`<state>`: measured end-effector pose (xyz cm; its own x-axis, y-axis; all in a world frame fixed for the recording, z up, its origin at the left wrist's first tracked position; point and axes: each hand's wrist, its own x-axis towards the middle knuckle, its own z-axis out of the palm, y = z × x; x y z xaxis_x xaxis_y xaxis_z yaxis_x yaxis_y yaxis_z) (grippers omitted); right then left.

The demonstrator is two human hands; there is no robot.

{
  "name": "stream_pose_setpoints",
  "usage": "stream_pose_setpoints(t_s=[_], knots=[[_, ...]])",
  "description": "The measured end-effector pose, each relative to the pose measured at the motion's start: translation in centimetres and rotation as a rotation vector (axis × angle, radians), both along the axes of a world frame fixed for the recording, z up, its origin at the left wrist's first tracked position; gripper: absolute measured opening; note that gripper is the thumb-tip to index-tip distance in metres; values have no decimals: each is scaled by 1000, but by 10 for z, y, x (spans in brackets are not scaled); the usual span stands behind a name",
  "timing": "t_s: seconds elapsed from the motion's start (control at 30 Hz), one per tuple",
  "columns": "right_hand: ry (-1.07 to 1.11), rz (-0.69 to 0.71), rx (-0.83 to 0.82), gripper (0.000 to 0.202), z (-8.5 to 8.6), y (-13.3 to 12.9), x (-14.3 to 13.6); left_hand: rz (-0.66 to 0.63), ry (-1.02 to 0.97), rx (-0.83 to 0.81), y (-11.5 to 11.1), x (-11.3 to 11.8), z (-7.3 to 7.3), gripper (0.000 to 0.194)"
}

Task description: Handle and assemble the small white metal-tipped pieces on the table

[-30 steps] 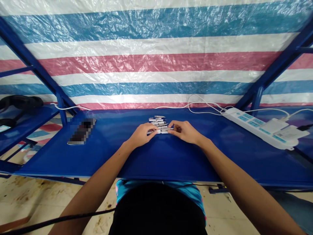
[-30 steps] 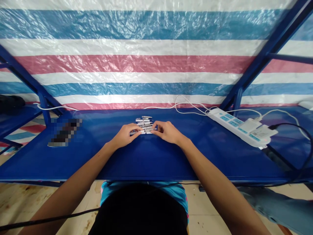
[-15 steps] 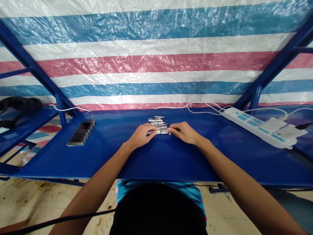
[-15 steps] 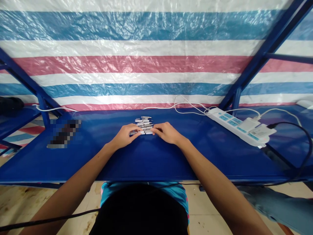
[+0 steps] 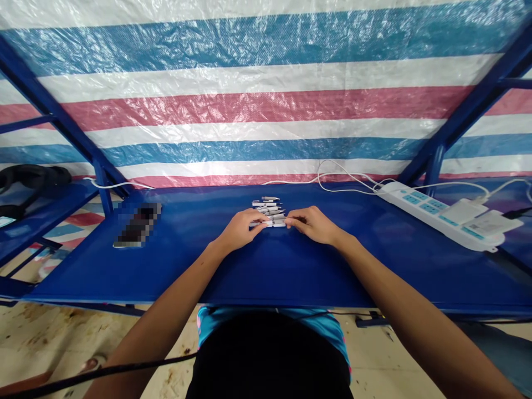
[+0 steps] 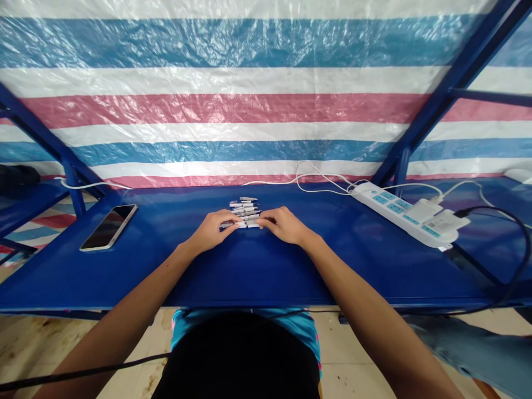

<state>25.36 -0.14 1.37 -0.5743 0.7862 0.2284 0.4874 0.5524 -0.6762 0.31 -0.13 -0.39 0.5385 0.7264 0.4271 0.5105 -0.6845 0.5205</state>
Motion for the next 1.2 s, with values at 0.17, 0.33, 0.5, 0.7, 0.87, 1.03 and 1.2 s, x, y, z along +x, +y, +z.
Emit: stream_pose_setpoints(t_s=[0.17, 0.33, 0.5, 0.7, 0.87, 1.03, 1.2], knots=[[-15, 6, -4, 57, 1, -1, -2, -12, -14, -4, 0, 1, 1, 17], [-35, 6, -21, 60, 1, -1, -2, -11, -13, -12, -1, 1, 2, 17], [13, -33, -31, 51, -1, -2, 0, 16, 7, -22, -2, 1, 3, 21], [24, -8, -7, 47, -3, 0, 1, 23, 14, -44, -3, 2, 4, 22], [2, 27, 12, 51, 0, -1, 0, 12, -1, -34, -2, 2, 3, 19], [-7, 26, -15, 57, 1, -2, -2, 4, -30, -20, -1, 2, 2, 16], [-35, 34, -35, 60, 1, -3, -3, 9, -34, -38, -2, 3, 3, 16]])
